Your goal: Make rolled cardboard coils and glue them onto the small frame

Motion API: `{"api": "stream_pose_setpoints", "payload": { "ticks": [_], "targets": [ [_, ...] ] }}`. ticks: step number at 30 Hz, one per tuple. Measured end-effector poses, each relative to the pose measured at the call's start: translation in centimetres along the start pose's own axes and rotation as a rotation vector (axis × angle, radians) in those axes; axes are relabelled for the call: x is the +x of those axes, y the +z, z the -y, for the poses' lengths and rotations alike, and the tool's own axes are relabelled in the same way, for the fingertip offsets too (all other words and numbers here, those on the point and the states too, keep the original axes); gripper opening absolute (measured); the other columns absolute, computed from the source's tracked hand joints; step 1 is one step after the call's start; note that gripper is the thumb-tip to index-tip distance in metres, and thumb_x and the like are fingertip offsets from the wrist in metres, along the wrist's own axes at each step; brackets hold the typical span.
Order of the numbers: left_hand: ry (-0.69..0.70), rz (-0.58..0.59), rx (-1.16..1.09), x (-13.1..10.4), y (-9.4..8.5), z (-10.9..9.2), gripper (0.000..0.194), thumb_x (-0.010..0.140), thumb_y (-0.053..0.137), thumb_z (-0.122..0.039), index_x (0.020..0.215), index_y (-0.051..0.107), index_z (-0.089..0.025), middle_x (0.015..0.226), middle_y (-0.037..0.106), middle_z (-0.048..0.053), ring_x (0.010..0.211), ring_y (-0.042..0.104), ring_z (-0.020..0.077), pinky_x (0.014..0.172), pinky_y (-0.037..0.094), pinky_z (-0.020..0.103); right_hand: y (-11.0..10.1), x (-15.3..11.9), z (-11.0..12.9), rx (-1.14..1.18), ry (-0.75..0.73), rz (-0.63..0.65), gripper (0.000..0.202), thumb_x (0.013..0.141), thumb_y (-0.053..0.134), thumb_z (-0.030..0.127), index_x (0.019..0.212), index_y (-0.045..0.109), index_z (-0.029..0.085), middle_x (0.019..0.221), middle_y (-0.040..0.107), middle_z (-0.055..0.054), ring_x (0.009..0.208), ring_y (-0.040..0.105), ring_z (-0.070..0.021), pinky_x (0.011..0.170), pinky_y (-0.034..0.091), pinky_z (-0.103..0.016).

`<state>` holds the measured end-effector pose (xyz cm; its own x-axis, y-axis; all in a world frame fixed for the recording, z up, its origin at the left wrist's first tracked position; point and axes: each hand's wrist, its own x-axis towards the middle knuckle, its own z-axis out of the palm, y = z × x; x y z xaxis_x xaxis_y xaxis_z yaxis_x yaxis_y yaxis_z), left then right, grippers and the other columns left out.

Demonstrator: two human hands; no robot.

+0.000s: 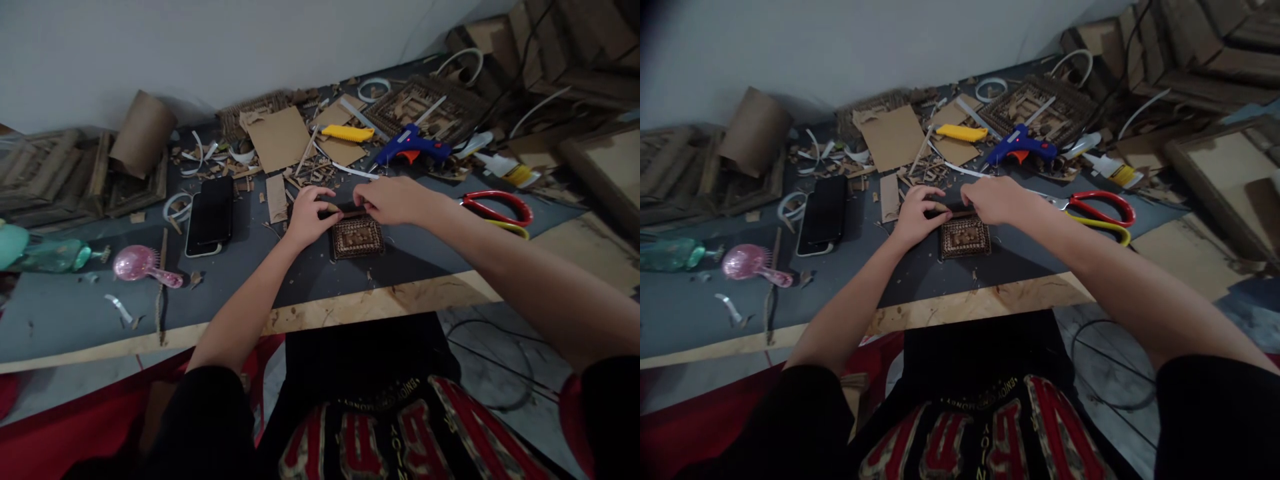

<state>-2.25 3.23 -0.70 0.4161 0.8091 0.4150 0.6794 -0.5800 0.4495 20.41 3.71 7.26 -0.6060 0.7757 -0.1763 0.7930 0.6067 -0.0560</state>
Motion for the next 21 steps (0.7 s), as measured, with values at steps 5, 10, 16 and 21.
{"api": "stream_pose_setpoints", "payload": {
  "ticks": [5,10,16,21],
  "targets": [
    [-0.018,0.001,-0.017,-0.1,-0.1,-0.2,0.007,0.08,0.078,-0.031,0.077,0.075,-0.025,0.11,0.069,0.004,0.11,0.06,0.0245,0.104,0.046,0.048,0.3,0.2,-0.4,0.098,0.007,-0.067,0.031,0.082,0.055,0.016,0.109,0.07,0.023,0.099,0.075,-0.006,0.085,0.066,-0.0223,0.061,0.039,-0.031],
    [-0.03,-0.111,-0.026,-0.1,-0.5,-0.8,0.01,0.085,0.07,-0.031,0.077,0.071,-0.024,0.112,0.067,0.006,0.112,0.059,0.0242,0.105,0.046,0.047,1.1,0.3,-0.5,0.317,0.016,-0.27,0.025,0.086,0.06,0.033,0.106,0.072,0.021,0.098,0.075,-0.006,0.088,0.067,-0.0212,0.072,0.045,-0.031],
    [-0.064,-0.214,-0.135,0.1,-0.7,-0.7,0.03,0.094,0.06,-0.052,0.086,0.071,-0.025,0.108,0.071,0.005,0.112,0.063,0.0219,0.107,0.047,0.045,1.9,0.7,0.3,0.656,0.032,-0.465,0.026,0.089,0.057,0.037,0.093,0.074,0.019,0.082,0.074,-0.005,0.071,0.062,-0.0163,0.067,0.045,-0.029],
    [-0.156,-0.132,-0.43,-0.1,-0.4,-1.1,0.047,0.087,0.061,-0.067,0.103,0.074,-0.025,0.107,0.075,0.006,0.102,0.07,0.0201,0.091,0.056,0.037,3.1,0.1,1.1,0.836,0.057,-0.504,0.028,0.089,0.056,0.042,0.09,0.075,0.02,0.075,0.072,-0.003,0.064,0.058,-0.0144,0.06,0.043,-0.028]
  ]
}}
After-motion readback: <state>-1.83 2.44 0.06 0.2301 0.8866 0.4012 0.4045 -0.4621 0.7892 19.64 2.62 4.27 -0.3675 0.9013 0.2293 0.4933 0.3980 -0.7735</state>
